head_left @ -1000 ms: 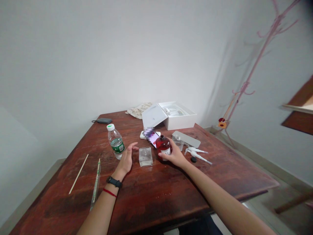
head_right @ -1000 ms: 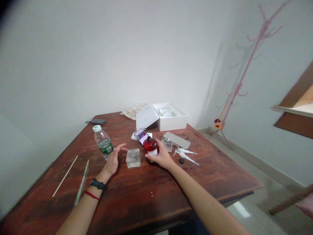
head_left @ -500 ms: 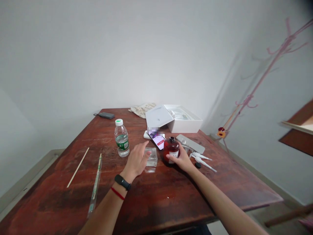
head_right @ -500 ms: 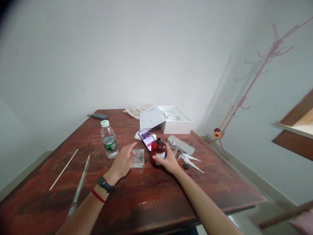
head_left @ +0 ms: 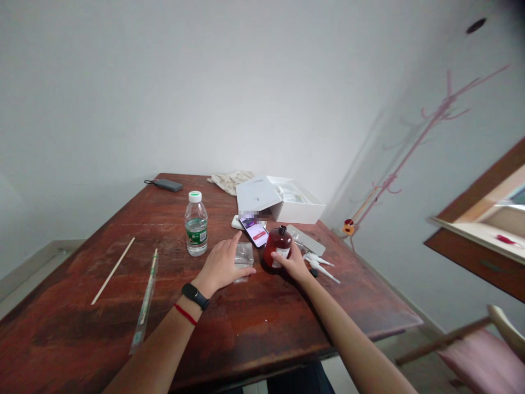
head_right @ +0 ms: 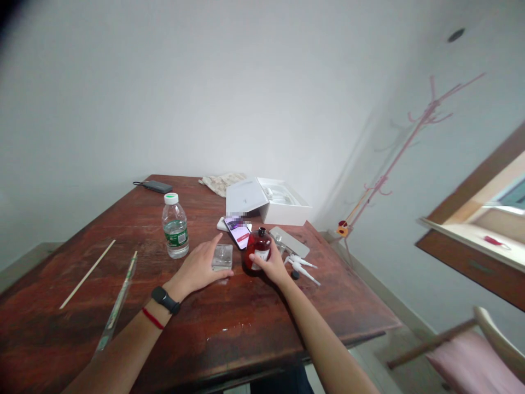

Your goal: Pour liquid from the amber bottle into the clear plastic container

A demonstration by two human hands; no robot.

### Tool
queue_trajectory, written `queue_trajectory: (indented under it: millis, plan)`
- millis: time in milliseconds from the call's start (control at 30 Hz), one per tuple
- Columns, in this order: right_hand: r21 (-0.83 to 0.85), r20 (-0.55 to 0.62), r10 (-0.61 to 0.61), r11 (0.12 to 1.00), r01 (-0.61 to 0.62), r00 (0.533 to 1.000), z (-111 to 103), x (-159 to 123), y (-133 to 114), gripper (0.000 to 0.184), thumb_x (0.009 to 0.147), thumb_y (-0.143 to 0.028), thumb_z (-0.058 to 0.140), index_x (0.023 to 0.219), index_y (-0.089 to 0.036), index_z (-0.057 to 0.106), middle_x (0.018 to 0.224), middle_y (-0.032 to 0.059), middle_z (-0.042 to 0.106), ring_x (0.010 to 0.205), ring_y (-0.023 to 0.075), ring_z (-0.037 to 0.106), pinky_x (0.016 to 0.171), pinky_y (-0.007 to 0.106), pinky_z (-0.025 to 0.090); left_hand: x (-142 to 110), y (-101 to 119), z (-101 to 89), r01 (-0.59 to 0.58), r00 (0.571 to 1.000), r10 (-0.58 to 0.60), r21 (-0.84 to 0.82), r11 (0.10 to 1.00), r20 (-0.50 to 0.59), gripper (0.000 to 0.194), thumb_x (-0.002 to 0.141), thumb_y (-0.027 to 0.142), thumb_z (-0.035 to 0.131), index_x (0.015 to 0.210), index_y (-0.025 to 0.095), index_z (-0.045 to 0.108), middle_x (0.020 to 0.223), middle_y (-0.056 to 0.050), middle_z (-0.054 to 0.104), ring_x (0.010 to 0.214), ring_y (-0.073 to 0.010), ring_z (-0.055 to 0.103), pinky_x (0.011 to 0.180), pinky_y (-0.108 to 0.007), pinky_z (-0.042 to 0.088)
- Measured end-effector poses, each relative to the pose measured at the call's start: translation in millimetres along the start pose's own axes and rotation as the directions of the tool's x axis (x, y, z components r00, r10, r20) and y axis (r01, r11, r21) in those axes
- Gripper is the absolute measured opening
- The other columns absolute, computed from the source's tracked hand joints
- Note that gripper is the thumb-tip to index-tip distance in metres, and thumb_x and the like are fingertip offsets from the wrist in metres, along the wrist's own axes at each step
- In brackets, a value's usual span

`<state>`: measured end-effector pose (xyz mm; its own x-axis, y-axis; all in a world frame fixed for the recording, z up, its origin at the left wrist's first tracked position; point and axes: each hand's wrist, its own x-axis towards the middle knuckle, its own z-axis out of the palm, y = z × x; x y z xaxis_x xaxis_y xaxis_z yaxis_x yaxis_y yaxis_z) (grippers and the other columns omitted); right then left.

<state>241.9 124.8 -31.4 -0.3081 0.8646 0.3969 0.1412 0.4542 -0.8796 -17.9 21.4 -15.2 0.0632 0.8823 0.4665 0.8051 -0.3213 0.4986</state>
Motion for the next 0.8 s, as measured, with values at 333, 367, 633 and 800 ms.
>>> queue_trajectory:
  millis: [333,367,633,800]
  plan:
    - [-0.022,0.005,-0.011,1.000,0.011,1.000,-0.7,-1.3,0.7,0.079,0.076,-0.056,0.090,0.141,-0.024,0.061,0.132,0.0122,0.078,0.123,0.0377,0.072,0.115,0.059,0.050,0.3,-7.3,6.5,-0.016,1.000,0.016,-0.028,0.999,0.011,0.091,0.084,0.058,0.089,0.156,0.019,0.052,0.139,-0.021,0.068,0.128,-0.0454,0.065,0.112,-0.058,0.049]
    - [-0.022,0.008,-0.013,1.000,0.013,1.000,-0.9,-1.4,0.6,0.079,0.076,-0.055,0.090,0.142,-0.024,0.060,0.133,0.0124,0.077,0.124,0.0377,0.072,0.115,0.059,0.050,0.4,-7.0,6.4,-0.015,1.000,0.015,-0.028,0.999,0.013,0.090,0.084,0.057,0.089,0.157,0.018,0.052,0.139,-0.022,0.068,0.128,-0.0456,0.065,0.112,-0.058,0.049]
    - [-0.015,0.042,-0.032,0.999,0.033,0.999,-1.8,-1.6,-2.1,0.077,0.078,-0.051,0.090,0.143,-0.024,0.057,0.132,0.0122,0.077,0.122,0.0357,0.073,0.114,0.055,0.051,1.7,-4.7,3.5,-0.017,0.999,0.017,-0.006,1.000,0.032,0.087,0.084,0.051,0.091,0.156,0.020,0.053,0.141,-0.021,0.068,0.128,-0.0458,0.065,0.112,-0.059,0.049]
    - [-0.026,0.063,-0.042,0.999,0.043,0.997,-1.6,-2.2,-4.2,0.080,0.078,-0.050,0.090,0.144,-0.023,0.055,0.135,0.0136,0.075,0.125,0.0362,0.071,0.117,0.054,0.049,2.2,-3.8,2.5,-0.009,0.999,0.009,0.001,1.000,0.032,0.081,0.082,0.048,0.093,0.149,0.019,0.059,0.139,-0.021,0.069,0.127,-0.0466,0.065,0.111,-0.059,0.050]
